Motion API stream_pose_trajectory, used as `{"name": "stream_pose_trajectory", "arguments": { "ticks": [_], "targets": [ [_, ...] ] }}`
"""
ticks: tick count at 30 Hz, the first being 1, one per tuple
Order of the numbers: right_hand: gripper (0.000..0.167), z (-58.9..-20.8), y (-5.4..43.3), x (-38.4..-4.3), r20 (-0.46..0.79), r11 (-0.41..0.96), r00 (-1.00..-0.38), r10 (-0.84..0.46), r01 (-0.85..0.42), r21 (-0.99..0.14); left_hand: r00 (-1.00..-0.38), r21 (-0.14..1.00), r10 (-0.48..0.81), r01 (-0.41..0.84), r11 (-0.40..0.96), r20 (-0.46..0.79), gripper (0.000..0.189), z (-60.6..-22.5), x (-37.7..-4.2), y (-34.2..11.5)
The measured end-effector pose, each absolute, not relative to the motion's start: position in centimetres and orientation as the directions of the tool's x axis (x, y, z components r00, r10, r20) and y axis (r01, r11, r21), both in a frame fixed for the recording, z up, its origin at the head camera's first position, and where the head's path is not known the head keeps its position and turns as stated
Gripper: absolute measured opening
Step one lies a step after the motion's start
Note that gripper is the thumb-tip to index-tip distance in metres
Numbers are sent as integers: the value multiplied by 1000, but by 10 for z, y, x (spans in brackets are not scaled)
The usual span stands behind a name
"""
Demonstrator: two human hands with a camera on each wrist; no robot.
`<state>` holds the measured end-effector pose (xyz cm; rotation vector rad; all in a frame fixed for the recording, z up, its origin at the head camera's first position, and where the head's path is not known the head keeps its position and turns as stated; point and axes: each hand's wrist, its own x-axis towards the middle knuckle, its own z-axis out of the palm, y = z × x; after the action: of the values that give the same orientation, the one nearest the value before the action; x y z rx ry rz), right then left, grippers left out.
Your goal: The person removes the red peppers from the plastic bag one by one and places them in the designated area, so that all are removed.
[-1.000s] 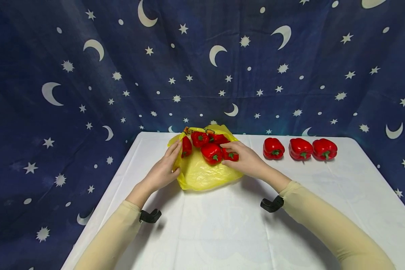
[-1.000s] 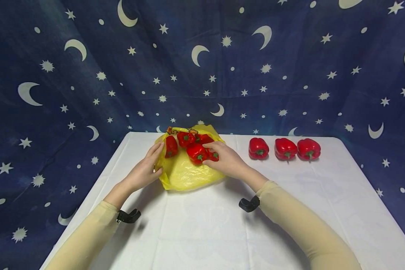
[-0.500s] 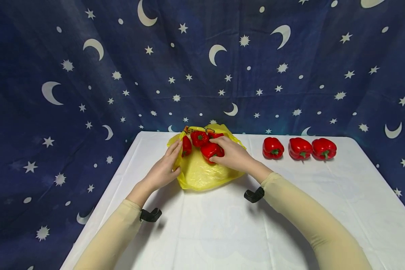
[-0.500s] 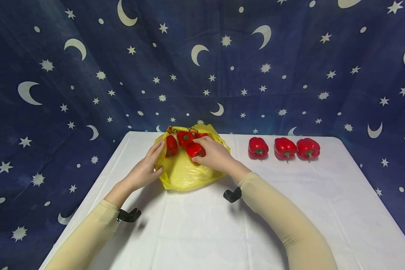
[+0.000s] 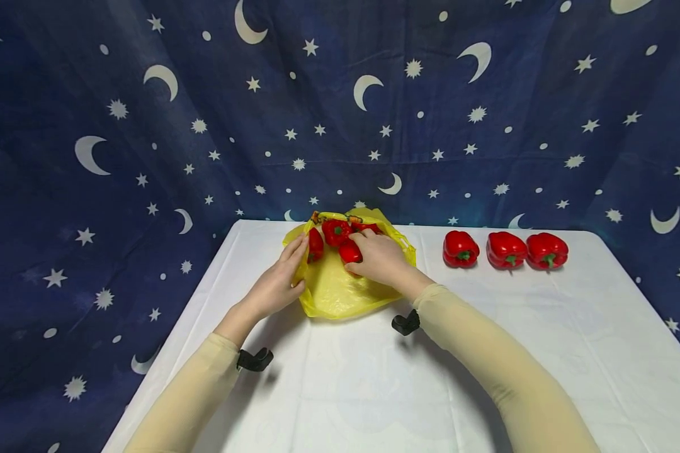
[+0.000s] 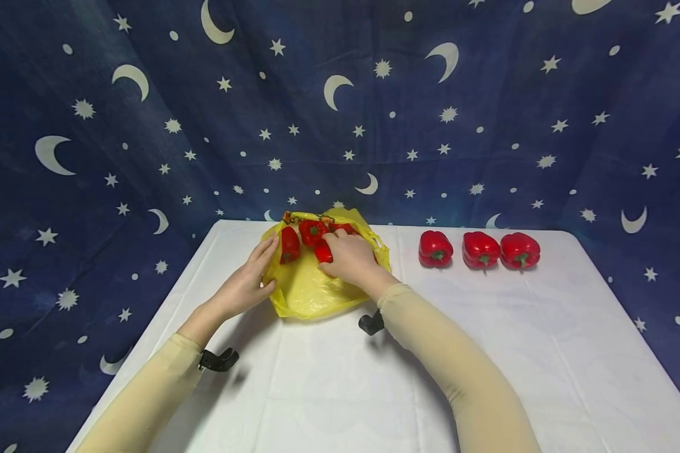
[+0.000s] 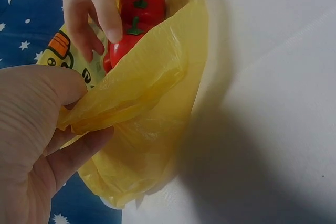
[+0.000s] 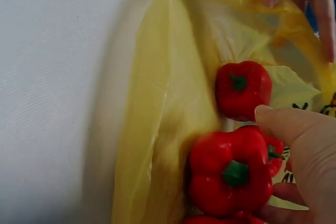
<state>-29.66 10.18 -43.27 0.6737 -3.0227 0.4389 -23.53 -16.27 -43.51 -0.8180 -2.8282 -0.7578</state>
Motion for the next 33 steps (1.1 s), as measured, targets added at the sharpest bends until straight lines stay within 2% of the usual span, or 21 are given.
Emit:
{"name": "stream_pose_trajectory", "arguments": {
  "ticks": [6,14,26,33],
  "targets": [
    [76,-439,94,-302,57,898,-922,-384,-387,-210,-851,436,476,524,732,223,93,-433,-236,-160],
    [72,-442,96,-302,87,885,-910,-405,-414,-213,-850,437,477,525,731,223,93,-432,-236,-160],
    [77,-439,99,-300,27,792,-850,-526,-501,-349,-858,438,468,510,740,211,94,-432,-235,-162],
    [82,-439,101,-298,-21,742,-822,-570,-503,-443,-861,441,464,506,741,209,93,-433,-235,-162]
  ]
}}
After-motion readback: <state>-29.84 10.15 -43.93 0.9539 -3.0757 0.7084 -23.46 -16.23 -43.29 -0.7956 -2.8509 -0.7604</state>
